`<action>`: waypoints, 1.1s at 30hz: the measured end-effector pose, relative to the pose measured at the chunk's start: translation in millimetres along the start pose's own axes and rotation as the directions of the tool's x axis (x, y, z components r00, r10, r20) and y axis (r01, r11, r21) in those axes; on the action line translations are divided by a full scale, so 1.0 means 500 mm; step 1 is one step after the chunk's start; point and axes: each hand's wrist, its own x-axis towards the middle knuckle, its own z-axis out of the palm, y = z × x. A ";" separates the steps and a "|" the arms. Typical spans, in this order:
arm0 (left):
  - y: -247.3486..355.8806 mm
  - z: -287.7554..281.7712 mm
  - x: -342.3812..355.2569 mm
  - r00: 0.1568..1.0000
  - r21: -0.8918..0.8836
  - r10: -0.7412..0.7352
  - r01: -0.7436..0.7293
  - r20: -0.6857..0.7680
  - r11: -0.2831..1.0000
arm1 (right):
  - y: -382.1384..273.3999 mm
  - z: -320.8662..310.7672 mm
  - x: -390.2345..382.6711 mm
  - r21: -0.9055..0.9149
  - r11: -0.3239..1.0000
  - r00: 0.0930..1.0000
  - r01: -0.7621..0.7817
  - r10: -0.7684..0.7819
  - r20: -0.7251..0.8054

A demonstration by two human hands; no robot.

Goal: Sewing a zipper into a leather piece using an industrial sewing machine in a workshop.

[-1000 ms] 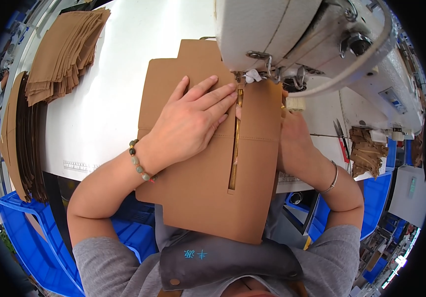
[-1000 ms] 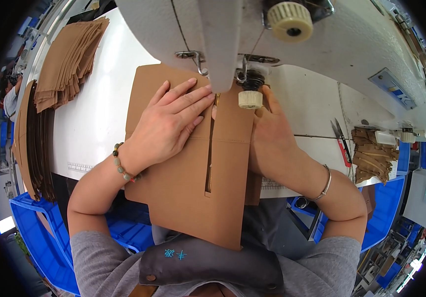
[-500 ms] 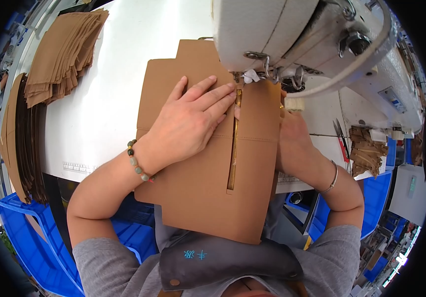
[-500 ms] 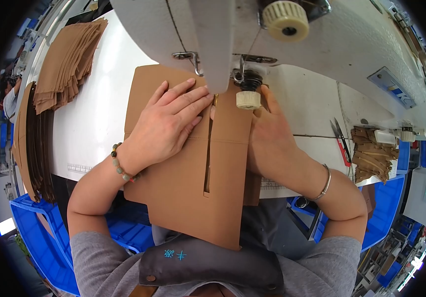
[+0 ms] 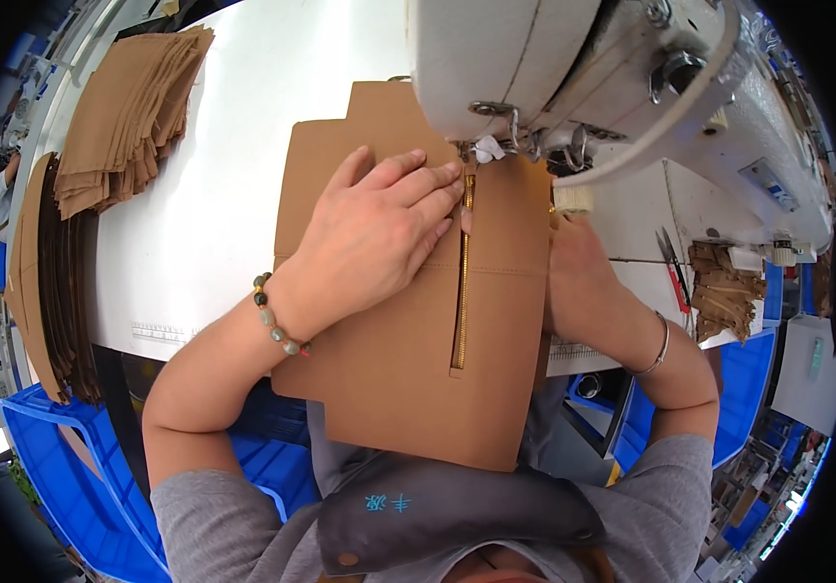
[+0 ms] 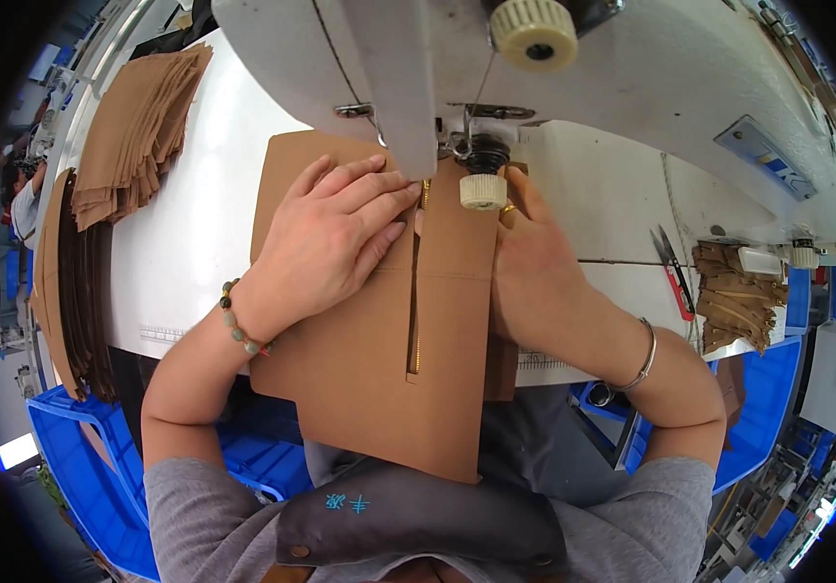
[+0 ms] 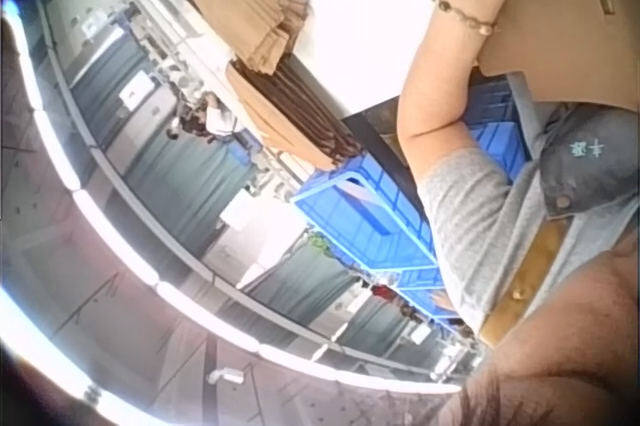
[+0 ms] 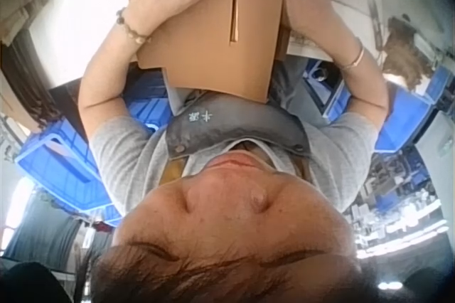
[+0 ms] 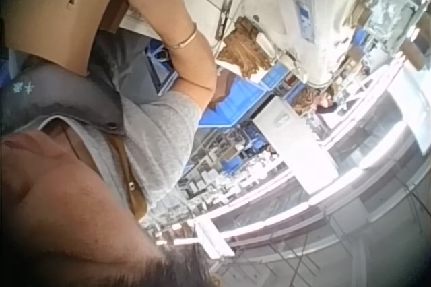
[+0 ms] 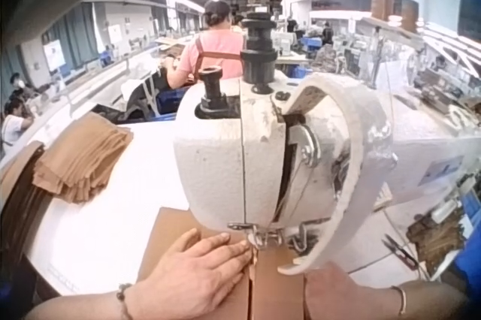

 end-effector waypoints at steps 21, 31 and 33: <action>-0.006 -0.003 0.000 1.000 -0.066 0.014 -0.013 0.018 0.998 | 0.014 -0.020 0.025 -0.122 0.992 0.978 -0.025 -0.001 -0.210; 0.004 0.006 0.002 1.000 -0.044 0.003 -0.004 -0.023 0.999 | 0.033 -0.012 0.027 -0.119 0.992 0.989 -0.032 0.014 -0.147; 0.006 0.006 0.002 1.000 -0.044 -0.013 0.012 -0.021 0.999 | 0.035 -0.013 0.033 -0.113 0.993 0.989 -0.034 0.017 -0.146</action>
